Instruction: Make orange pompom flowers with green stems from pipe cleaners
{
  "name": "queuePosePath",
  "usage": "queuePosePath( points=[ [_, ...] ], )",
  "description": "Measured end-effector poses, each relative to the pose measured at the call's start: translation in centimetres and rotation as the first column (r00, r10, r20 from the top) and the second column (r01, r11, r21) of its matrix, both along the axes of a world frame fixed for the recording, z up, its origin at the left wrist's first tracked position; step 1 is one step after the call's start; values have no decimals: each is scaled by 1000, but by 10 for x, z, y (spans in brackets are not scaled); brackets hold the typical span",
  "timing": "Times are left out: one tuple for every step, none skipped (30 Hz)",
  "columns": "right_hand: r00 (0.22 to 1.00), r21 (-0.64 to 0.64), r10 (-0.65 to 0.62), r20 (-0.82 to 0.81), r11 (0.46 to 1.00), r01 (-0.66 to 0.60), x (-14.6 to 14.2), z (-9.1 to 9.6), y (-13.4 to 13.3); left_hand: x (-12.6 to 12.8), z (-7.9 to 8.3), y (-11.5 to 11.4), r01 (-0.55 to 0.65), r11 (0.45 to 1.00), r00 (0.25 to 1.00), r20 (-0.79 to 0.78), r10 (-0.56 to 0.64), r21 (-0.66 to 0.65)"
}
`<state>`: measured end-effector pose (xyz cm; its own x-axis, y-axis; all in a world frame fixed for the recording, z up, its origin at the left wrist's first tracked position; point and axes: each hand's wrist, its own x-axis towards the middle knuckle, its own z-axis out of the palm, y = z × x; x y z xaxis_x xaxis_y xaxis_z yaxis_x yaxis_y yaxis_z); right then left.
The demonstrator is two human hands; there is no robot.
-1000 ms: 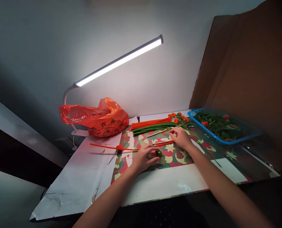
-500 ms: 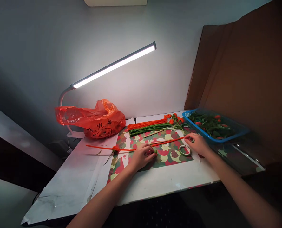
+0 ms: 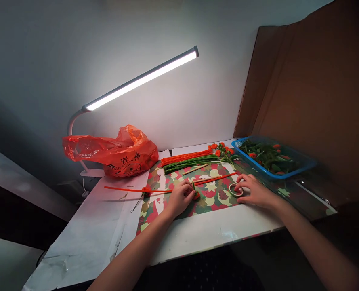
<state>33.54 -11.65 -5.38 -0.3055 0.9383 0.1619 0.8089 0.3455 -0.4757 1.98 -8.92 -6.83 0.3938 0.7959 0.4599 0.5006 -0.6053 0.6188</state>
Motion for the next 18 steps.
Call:
queuePosePath(
  points=[
    [1000, -4, -1, 6, 1000, 1, 2, 0, -1, 0, 0, 0, -4, 1000, 1000, 5, 4, 7],
    [1000, -1, -8, -7, 1000, 8, 1, 1, -1, 0, 0, 0, -9, 1000, 1000, 9, 9, 17],
    [999, 8, -8, -40, 1000, 8, 0, 3, 0, -1, 1, 0, -18, 999, 1000, 13, 17, 29],
    [996, 17, 6, -91, 1000, -5, -3, 5, 0, -1, 1, 0, -29, 999, 999, 16, 28, 44],
    [987, 21, 31, -158, 999, -28, -8, 7, 0, -1, 1, 0, -42, 997, 999, 18, 41, 61],
    [970, 20, 64, -234, 998, -60, -13, 10, 0, -1, 1, 0, -57, 995, 998, 18, 55, 78],
    [946, 4, 103, -309, 994, -107, -19, 13, -1, -1, 0, 1, -70, 993, 998, 17, 68, 95],
    [917, -28, 117, -380, 990, -137, -26, 16, -2, -2, 0, 1, -80, 991, 997, 14, 78, 109],
    [898, -73, 121, -424, 983, -167, -33, 19, -5, -2, 0, 1, -86, 989, 996, 11, 85, 121],
    [883, -118, 119, -454, 974, -192, -40, 21, -8, -2, 0, 1, -93, 987, 996, 10, 92, 132],
    [869, -146, 119, -481, 966, -213, -47, 23, -13, -3, 0, 0, -104, 984, 995, 13, 103, 143],
    [865, -158, 124, -486, 961, -227, -54, 23, -17, -4, 1, -2, -122, 981, 993, 20, 120, 152],
    [860, -148, 126, -494, 963, -226, -60, 22, -22, -4, 3, -4, -146, 975, 989, 37, 142, 170],
    [851, -142, 121, -510, 964, -223, -67, 20, -27, -5, 5, -8, -171, 965, 985, 63, 162, 201],
    [839, -146, 107, -534, 965, -216, -72, 17, -32, -5, 8, -12, -190, 952, 981, 89, 173, 239],
    [819, -149, 97, -566, 965, -217, -78, 12, -36, -5, 11, -16, -190, 932, 980, 124, 159, 309],
    [793, -148, 99, -601, 962, -231, -83, 8, -39, -4, 14, -21, -162, 911, 984, 135, 119, 378],
    [776, -142, 94, -624, 963, -231, -87, 2, -42, -3, 17, -25, -86, 909, 994, 98, 50, 407]
  ],
)
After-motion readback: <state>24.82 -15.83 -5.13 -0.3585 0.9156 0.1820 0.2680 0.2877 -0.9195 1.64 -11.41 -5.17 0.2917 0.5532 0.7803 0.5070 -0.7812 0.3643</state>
